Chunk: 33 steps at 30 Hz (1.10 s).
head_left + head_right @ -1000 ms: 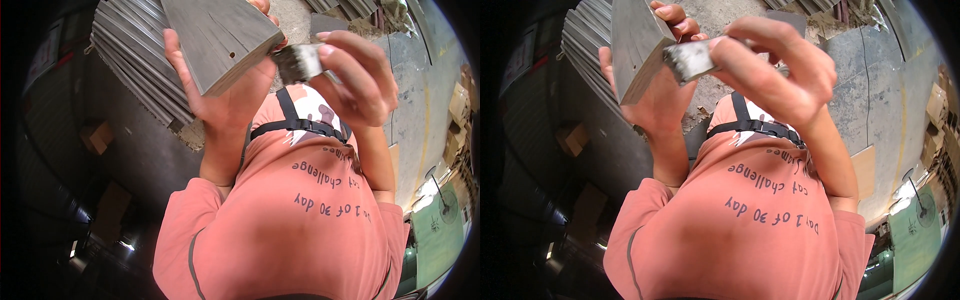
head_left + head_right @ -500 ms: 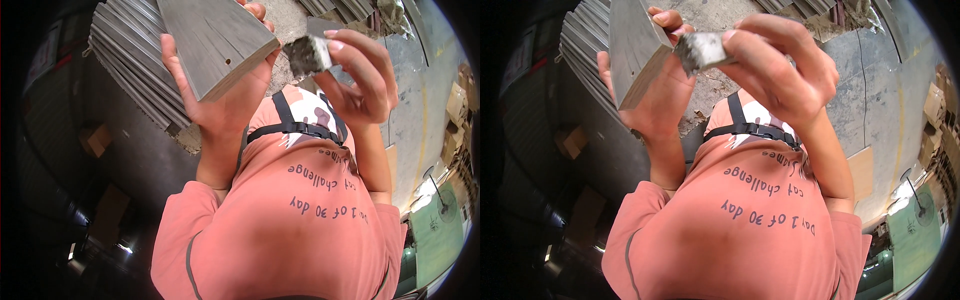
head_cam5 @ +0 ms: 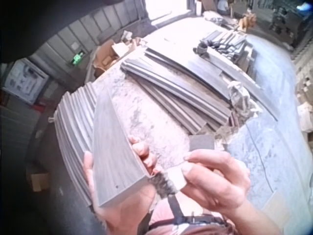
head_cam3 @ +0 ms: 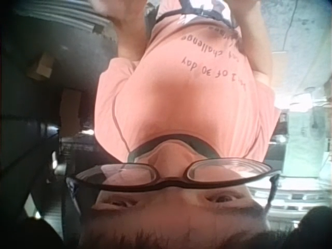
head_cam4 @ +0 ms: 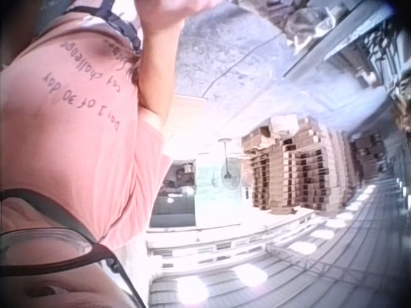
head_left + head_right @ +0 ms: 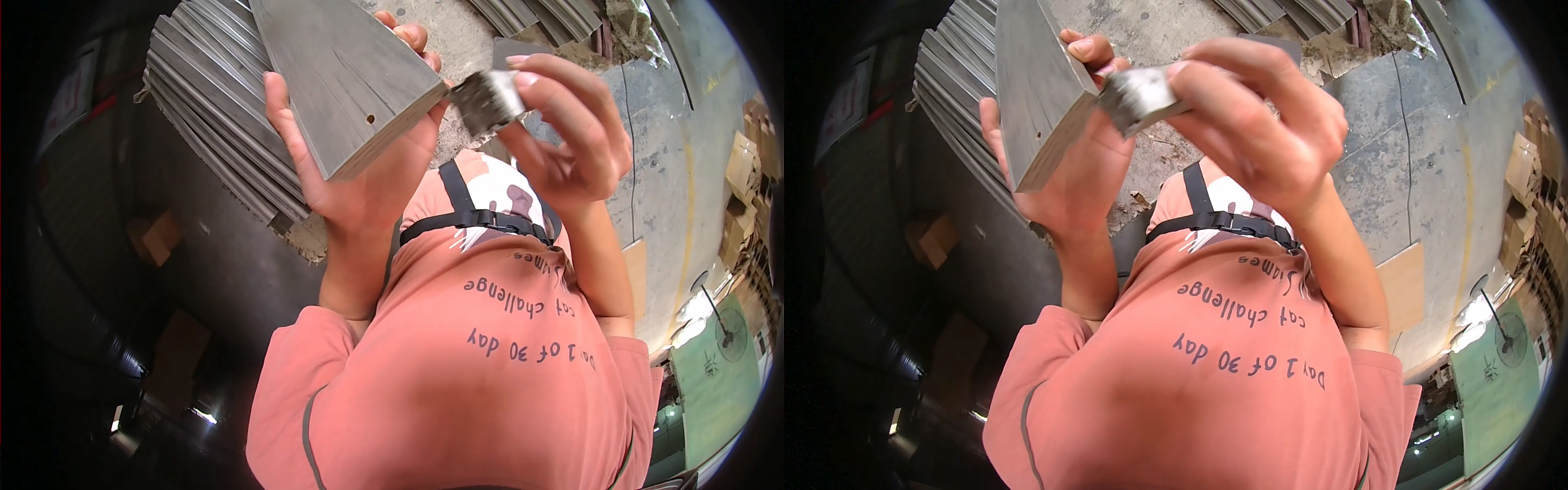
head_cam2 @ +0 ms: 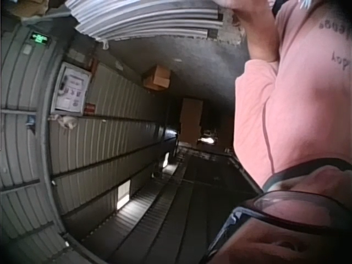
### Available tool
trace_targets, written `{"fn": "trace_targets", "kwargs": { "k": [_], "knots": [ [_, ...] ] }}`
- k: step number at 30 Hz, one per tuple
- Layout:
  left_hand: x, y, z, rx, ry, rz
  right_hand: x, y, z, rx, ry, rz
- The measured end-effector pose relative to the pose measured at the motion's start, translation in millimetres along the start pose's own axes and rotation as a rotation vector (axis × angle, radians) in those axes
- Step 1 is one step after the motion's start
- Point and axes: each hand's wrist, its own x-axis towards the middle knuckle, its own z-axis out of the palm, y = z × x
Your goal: Inspecting and cleaning the ends of cut aluminum extrusions at a workbench.
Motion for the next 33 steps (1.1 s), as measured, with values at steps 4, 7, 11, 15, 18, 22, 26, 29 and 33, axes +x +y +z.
{"fn": "trace_targets", "kwargs": {
  "k": [4, 7, 11, 15, 18, 22, 26, 29, 33],
  "knots": [
    [-6, -10, 28, -0.009, 0.202, 0.019, -5, 5, -2, 0.030, 0.136, 0.063],
    [-7, -10, 31, -0.001, 0.261, 0.028, -15, 6, -2, 0.087, 0.153, 0.098],
    [-7, -10, 33, -0.047, 0.280, 0.040, -29, -7, -1, 0.197, 0.122, 0.232],
    [-8, -11, 33, -0.031, 0.415, 0.052, -41, -19, 5, 0.309, 0.121, 0.359],
    [-10, -11, 38, 0.057, 0.518, 0.082, -39, -25, 3, 0.318, 0.088, 0.483],
    [-3, -14, 44, 0.128, 0.631, 0.097, -29, -35, -6, 0.606, 0.034, 0.789],
    [-7, -6, 34, -0.016, 0.635, 0.030, -26, -43, -10, 0.680, 0.011, 0.801],
    [0, -9, 34, -0.082, 0.572, -0.002, -28, -40, -14, 0.688, -0.035, 0.808],
    [7, -13, 36, -0.133, 0.349, -0.023, -28, -30, -24, 0.713, -0.014, 0.821]
  ]
}}
